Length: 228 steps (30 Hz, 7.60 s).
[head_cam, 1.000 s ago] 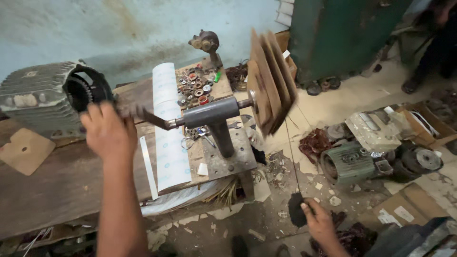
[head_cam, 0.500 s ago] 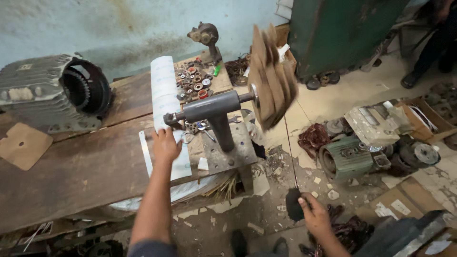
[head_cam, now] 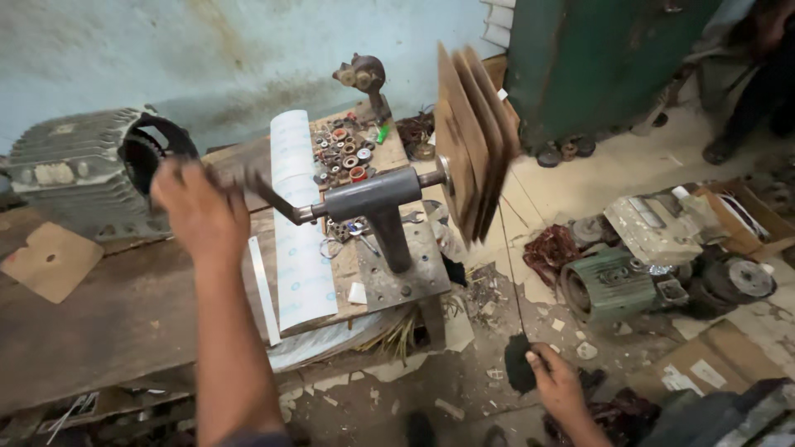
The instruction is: The person untangles a length of wire, fits a cardboard coil form onto the spindle of a hand-cranked winding machine, and turns the crank while guiding the wire onto the form with a block held in the other hand.
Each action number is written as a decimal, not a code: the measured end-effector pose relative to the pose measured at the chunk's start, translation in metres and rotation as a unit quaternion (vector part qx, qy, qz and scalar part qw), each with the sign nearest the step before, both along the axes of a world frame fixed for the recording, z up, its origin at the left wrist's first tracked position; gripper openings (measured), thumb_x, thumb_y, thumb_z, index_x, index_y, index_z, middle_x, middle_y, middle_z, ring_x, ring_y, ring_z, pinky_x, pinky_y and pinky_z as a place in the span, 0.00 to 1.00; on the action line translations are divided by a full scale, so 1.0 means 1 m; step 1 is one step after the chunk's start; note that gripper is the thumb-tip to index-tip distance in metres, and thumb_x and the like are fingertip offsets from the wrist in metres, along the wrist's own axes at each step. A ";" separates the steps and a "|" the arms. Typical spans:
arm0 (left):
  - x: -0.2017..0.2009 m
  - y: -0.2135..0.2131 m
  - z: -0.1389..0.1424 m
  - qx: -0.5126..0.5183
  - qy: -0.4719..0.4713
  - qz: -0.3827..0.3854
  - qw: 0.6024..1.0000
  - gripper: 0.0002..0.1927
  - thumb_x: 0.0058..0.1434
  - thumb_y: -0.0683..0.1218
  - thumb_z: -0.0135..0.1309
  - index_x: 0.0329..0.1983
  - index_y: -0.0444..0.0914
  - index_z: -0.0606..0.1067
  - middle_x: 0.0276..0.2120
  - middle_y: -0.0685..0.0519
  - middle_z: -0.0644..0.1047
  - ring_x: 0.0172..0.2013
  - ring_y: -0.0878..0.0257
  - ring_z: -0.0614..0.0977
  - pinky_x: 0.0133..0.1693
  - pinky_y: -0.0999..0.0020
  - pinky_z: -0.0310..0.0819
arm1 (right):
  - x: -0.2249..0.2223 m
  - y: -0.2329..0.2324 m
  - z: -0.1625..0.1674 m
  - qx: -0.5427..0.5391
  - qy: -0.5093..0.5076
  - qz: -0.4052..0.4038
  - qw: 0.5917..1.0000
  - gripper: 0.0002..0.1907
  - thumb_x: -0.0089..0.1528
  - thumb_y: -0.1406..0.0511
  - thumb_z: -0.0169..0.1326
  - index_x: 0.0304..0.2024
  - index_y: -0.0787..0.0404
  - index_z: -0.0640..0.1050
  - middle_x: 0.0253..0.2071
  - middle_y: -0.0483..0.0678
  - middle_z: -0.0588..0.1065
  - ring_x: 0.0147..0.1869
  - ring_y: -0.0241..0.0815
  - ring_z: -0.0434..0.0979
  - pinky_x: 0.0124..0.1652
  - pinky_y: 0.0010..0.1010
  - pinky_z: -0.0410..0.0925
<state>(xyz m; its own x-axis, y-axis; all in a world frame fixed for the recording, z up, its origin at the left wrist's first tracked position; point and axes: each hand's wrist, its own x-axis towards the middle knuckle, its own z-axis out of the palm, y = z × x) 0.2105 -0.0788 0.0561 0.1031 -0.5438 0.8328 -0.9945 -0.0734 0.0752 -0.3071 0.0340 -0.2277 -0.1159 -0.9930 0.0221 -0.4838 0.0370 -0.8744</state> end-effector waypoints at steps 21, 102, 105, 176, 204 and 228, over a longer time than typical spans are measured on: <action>-0.052 0.082 -0.153 0.273 0.099 0.085 0.953 0.16 0.52 0.55 0.67 0.39 0.45 0.79 0.40 0.51 0.77 0.47 0.48 0.74 0.46 0.52 0.74 | -0.001 -0.005 -0.007 -0.015 -0.088 0.064 0.994 0.13 0.66 0.60 0.51 0.45 0.62 0.79 0.31 0.50 0.79 0.35 0.38 0.76 0.39 0.31 0.70; -0.050 0.058 -0.159 0.245 0.070 0.058 0.965 0.15 0.51 0.53 0.66 0.36 0.44 0.75 0.38 0.51 0.76 0.46 0.48 0.75 0.43 0.52 0.77 | 0.011 -0.013 -0.003 -0.028 -0.040 0.035 0.998 0.14 0.65 0.58 0.52 0.45 0.62 0.78 0.33 0.53 0.80 0.37 0.43 0.80 0.41 0.33 0.71; -0.047 0.109 -0.112 0.294 0.065 0.137 0.944 0.14 0.50 0.55 0.66 0.32 0.46 0.75 0.36 0.54 0.77 0.45 0.49 0.76 0.38 0.52 0.77 | 0.007 -0.012 -0.004 0.146 -0.001 0.017 0.989 0.15 0.68 0.58 0.51 0.49 0.62 0.77 0.33 0.59 0.75 0.37 0.50 0.75 0.41 0.37 0.70; -0.017 -0.072 -0.124 0.296 0.069 0.062 0.951 0.35 0.52 0.51 0.66 0.63 0.40 0.68 0.59 0.37 0.67 0.67 0.37 0.61 0.55 0.46 0.68 | 0.030 -0.067 0.106 -0.177 -0.022 0.009 0.984 0.09 0.66 0.63 0.54 0.42 0.64 0.79 0.26 0.49 0.73 0.29 0.38 0.70 0.32 0.31 0.66; -0.032 0.090 -0.062 0.102 0.038 0.131 0.985 0.12 0.55 0.44 0.61 0.41 0.40 0.73 0.44 0.47 0.74 0.50 0.44 0.73 0.45 0.45 0.68 | 0.036 -0.072 0.186 -0.154 -0.051 0.033 0.986 0.13 0.66 0.60 0.54 0.43 0.65 0.79 0.25 0.52 0.75 0.29 0.41 0.71 0.32 0.33 0.67; -0.010 -0.085 -0.112 0.284 0.019 0.002 0.959 0.46 0.44 0.65 0.69 0.63 0.41 0.69 0.57 0.39 0.70 0.60 0.39 0.66 0.63 0.46 0.67 | 0.032 -0.054 0.155 -0.100 -0.087 0.027 0.991 0.13 0.66 0.60 0.54 0.42 0.64 0.80 0.26 0.51 0.76 0.31 0.35 0.70 0.33 0.30 0.67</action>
